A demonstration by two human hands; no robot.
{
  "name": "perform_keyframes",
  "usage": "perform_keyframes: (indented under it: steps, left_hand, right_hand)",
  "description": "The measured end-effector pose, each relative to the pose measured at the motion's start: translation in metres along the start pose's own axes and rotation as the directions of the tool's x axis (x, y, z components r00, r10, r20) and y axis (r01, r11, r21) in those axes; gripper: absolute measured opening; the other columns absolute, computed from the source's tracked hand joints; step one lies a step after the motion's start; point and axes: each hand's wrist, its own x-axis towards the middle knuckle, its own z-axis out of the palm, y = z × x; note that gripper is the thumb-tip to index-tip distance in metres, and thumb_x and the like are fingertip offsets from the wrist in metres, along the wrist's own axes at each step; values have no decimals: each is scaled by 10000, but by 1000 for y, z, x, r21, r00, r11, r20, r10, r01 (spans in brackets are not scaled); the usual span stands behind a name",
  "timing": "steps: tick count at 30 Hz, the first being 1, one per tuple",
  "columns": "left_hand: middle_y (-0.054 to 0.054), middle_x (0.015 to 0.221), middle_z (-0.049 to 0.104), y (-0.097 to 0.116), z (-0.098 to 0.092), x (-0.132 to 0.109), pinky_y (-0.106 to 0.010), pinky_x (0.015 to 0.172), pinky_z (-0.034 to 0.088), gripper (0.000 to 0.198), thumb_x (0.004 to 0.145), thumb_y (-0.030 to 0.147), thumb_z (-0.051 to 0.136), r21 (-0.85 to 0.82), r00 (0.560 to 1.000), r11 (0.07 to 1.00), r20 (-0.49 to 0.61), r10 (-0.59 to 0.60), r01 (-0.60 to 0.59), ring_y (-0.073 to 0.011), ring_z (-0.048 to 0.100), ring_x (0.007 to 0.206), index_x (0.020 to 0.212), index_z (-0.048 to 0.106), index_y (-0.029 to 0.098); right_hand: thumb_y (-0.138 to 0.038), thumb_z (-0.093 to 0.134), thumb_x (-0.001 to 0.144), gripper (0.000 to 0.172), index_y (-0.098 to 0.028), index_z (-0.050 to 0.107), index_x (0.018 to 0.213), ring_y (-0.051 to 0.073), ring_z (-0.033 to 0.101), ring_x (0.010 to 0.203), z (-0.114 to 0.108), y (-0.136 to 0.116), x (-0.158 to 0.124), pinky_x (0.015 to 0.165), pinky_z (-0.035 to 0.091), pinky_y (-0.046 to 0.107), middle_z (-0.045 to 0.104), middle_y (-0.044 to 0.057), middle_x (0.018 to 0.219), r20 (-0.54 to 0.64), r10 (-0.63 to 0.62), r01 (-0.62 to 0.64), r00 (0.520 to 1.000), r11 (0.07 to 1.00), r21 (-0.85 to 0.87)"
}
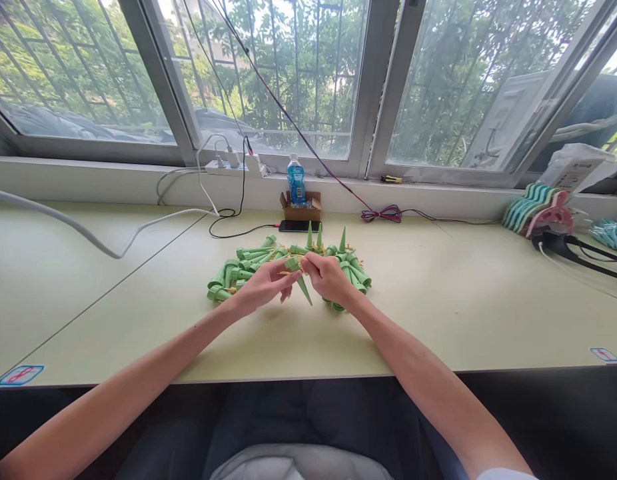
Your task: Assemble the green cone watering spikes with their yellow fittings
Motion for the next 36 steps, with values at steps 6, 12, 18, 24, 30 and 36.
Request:
perform_keyframes:
  steps: [6, 12, 18, 24, 30, 36]
  left_hand:
    - [7, 640, 547, -7, -1, 0, -232, 446, 454, 451, 806, 483, 651, 184, 996, 981, -62, 71, -59, -117, 528, 511, 1114, 598, 157]
    - [-27, 793, 602, -11, 1, 1, -245, 511, 491, 394, 808, 483, 643, 365, 967, 921, -157, 202, -133, -119, 560, 576, 1035, 601, 165]
    - [-56, 971, 595, -13, 2, 1, -227, 542, 509, 281, 863, 399, 594, 466, 935, 856, -146, 323, -223, -104, 569, 637, 1052, 602, 191]
    - [-48, 971, 586, -12, 2, 1, -221, 551, 505, 223, 871, 337, 587, 486, 926, 837, -133, 355, -251, -94, 555, 634, 1043, 614, 198]
    - [-21, 880, 614, -8, 4, 2, -233, 523, 486, 250, 805, 368, 645, 384, 952, 918, -235, 197, -95, -95, 552, 572, 968, 588, 188]
    - [-9, 709, 591, -8, 1, 4, -222, 417, 423, 250, 748, 346, 693, 41, 968, 992, -225, -106, 118, -104, 556, 479, 780, 523, 167]
  right_hand:
    - [-451, 318, 980, 398, -216, 295, 659, 109, 299, 510, 0, -1, 1, 518, 288, 249, 379, -36, 566, 11, -10, 10, 1000, 1000, 1]
    - [-468, 305, 983, 412, -215, 308, 658, 109, 314, 509, 0, 0, 0, 521, 297, 246, 395, -34, 565, 22, 5, -4, 1000, 1000, -15]
    - [-490, 313, 981, 426, -213, 330, 658, 109, 319, 509, 0, 0, 0, 522, 298, 247, 399, -34, 562, 28, 5, -5, 1000, 1000, -7]
    - [-501, 313, 979, 429, -213, 334, 662, 112, 319, 515, 0, -1, 0, 524, 298, 249, 396, -33, 567, 27, 15, -15, 1000, 1000, 11]
    - [-491, 320, 982, 415, -212, 372, 679, 113, 327, 513, 1, 0, 0, 528, 301, 247, 401, -34, 566, 11, 29, -29, 1000, 1000, 10]
    - [-444, 328, 990, 389, -212, 357, 680, 107, 311, 504, 0, 0, 0, 529, 296, 239, 378, -42, 553, -13, 12, -12, 1000, 1000, -11]
